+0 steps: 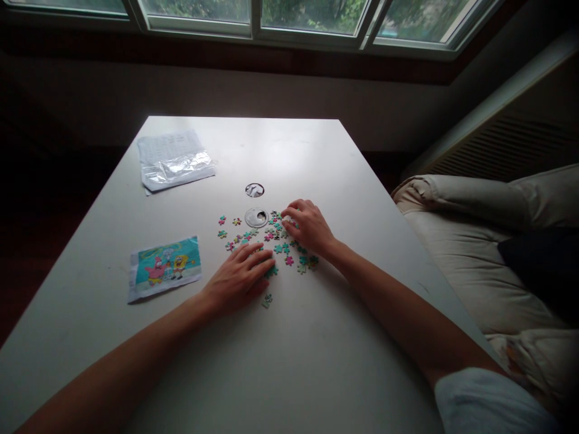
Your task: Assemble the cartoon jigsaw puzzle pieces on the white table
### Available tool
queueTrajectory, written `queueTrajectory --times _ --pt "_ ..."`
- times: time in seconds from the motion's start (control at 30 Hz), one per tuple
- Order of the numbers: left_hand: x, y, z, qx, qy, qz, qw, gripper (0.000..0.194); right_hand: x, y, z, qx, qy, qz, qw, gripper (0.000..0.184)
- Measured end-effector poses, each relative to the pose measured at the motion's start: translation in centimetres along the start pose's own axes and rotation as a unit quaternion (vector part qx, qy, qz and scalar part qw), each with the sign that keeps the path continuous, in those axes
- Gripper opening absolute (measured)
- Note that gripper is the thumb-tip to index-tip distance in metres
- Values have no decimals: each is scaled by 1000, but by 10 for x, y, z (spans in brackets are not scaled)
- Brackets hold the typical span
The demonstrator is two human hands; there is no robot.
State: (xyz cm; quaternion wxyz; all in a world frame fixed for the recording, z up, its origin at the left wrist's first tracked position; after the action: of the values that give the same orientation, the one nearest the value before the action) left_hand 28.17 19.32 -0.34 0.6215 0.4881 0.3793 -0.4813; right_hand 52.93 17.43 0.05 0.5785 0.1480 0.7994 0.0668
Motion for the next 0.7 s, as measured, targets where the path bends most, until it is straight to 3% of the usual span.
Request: queueTrajectory --times 0.17,0.53,0.7 --pt "-1 -1 1 -6 1 -1 1000 42 4 -4 1 -14 4 3 1000 25" --pt "-1 -2 -3 -29 1 21 999 37 8 -4 13 18 65 41 997 15" --pt "0 -2 -3 -27 1 13 1000 39 8 -2 5 -21 69 18 997 19"
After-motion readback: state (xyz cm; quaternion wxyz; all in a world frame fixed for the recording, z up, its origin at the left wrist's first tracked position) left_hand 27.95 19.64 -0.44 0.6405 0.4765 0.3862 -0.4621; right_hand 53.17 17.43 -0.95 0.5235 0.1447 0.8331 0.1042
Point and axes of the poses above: each hand's wrist, its own y-axis towards the middle knuckle, its own x-axis out of the palm, z = x × y, the point moved 2 cm from there along y, towards the middle knuckle, and after that the axes turned 8 degrees about x, right-handed, at the moved point
